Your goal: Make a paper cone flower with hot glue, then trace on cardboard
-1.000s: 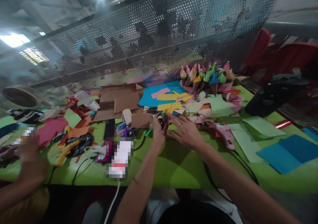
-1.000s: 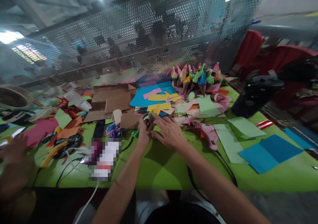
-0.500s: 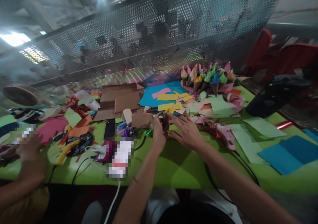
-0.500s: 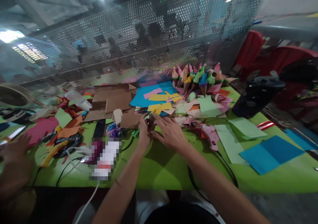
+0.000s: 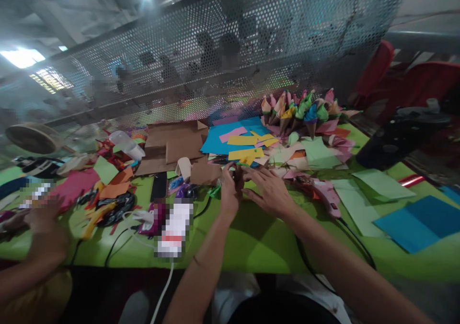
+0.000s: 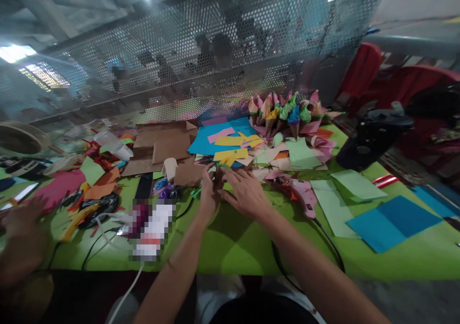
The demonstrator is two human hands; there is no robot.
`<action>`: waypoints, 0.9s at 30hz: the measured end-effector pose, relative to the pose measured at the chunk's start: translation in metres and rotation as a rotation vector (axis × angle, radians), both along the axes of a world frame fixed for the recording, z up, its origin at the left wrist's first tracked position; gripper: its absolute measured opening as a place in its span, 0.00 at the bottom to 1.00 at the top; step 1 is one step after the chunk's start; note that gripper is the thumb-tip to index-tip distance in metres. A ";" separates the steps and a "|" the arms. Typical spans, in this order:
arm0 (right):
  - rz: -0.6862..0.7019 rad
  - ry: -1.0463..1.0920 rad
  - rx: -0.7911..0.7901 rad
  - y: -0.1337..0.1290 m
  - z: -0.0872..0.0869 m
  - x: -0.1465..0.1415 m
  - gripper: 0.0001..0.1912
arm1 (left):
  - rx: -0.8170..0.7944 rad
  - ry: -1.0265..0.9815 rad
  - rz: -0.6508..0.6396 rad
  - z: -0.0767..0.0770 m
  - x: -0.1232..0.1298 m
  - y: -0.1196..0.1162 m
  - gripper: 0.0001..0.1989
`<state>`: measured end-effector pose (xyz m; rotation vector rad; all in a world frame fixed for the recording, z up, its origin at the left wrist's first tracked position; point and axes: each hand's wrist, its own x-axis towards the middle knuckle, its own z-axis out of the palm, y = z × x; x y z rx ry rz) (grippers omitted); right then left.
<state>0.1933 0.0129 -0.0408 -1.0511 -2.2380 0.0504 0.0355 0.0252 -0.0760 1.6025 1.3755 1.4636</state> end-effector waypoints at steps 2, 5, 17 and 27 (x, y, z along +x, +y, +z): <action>0.010 0.005 0.008 0.000 0.001 0.001 0.13 | 0.024 0.066 -0.004 0.000 -0.001 0.000 0.26; -0.002 -0.005 0.011 0.000 0.000 0.001 0.13 | 0.063 0.136 -0.017 0.001 -0.001 -0.001 0.28; 0.015 -0.006 -0.019 0.000 -0.001 -0.001 0.13 | 0.049 0.125 -0.005 0.002 0.000 -0.004 0.27; 0.006 0.000 -0.025 0.001 -0.002 0.000 0.15 | 0.105 0.101 0.006 0.011 0.004 -0.009 0.24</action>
